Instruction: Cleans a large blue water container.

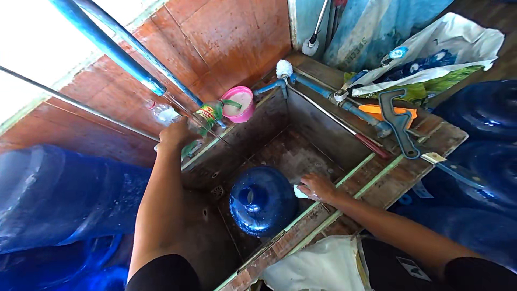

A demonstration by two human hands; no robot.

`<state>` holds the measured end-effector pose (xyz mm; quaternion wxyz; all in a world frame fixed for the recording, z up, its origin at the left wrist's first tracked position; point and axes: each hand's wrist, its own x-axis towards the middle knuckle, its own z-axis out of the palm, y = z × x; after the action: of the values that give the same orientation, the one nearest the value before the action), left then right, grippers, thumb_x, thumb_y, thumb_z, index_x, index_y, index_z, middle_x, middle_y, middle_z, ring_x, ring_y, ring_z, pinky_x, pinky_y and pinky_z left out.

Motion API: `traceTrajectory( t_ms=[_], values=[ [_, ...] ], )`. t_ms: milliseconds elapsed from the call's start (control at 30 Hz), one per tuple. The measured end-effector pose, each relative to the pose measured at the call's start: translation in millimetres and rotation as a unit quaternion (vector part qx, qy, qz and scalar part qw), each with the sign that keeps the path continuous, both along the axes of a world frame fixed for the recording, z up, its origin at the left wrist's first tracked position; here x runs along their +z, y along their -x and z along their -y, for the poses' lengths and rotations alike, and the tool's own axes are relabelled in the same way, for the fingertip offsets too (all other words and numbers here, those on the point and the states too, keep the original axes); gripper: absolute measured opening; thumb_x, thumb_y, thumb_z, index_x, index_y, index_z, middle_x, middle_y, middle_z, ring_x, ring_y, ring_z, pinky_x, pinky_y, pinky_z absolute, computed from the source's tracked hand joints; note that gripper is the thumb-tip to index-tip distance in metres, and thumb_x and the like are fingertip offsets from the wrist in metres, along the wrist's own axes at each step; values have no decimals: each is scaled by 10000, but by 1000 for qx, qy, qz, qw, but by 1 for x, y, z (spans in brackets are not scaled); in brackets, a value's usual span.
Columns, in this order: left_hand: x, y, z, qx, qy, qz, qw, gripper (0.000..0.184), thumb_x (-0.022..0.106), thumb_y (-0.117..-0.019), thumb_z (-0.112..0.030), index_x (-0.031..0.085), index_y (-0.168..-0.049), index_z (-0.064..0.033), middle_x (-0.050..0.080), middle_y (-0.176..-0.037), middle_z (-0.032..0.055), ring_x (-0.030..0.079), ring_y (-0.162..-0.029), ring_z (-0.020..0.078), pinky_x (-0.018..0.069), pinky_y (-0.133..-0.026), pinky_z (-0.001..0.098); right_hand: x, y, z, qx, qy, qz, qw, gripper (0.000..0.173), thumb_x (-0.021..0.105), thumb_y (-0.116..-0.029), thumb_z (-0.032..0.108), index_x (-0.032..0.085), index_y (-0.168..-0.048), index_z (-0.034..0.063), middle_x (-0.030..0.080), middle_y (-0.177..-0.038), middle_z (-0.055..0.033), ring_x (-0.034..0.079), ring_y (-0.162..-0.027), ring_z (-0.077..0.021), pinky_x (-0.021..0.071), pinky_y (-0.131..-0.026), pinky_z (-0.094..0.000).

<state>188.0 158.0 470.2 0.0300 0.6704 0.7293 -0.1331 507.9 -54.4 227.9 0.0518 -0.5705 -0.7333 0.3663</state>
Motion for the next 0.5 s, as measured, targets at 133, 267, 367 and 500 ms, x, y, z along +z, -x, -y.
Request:
traceTrajectory(
  t_ms=[133, 267, 367, 500],
  values=[
    [-3, 5, -3, -1, -20, 35, 999, 797, 782, -909, -371, 418, -1521, -14, 566, -1293, 411, 533, -1213, 621, 387, -945, 805, -1, -1, 0, -12, 0, -1, 1000, 447, 496, -1081, 313, 652, -1199, -88, 645, -1261, -286, 578, -1261, -434, 430, -1070, -539],
    [-40, 21, -10, 24, -79, 204, 975, 761, 797, -897, -317, 428, -1480, 4, 588, -1259, 392, 552, -1199, 598, 399, -975, 779, -6, -1, 1, -17, -23, -15, 999, 436, 520, -1069, 302, 659, -1164, -101, 657, -1218, -297, 591, -1234, -446, 440, -1063, -540],
    [-89, 27, -14, 56, -182, 427, 884, 763, 784, -873, -190, 392, -1499, 5, 578, -1322, 320, 570, -1220, 453, 443, -1021, 640, -7, -2, 3, -20, -37, -16, 999, 431, 527, -1064, 296, 668, -1133, -105, 667, -1196, -292, 607, -1215, -441, 453, -1056, -531],
    [-143, 22, -34, 61, -318, 665, 673, 874, 733, -898, -88, 188, -1573, 20, 442, -1503, 234, 531, -1310, 217, 465, -1087, 345, -11, -2, 3, -31, -47, -11, 998, 437, 537, -1056, 313, 678, -1086, -100, 679, -1147, -292, 625, -1169, -451, 475, -1010, -551]
  ],
)
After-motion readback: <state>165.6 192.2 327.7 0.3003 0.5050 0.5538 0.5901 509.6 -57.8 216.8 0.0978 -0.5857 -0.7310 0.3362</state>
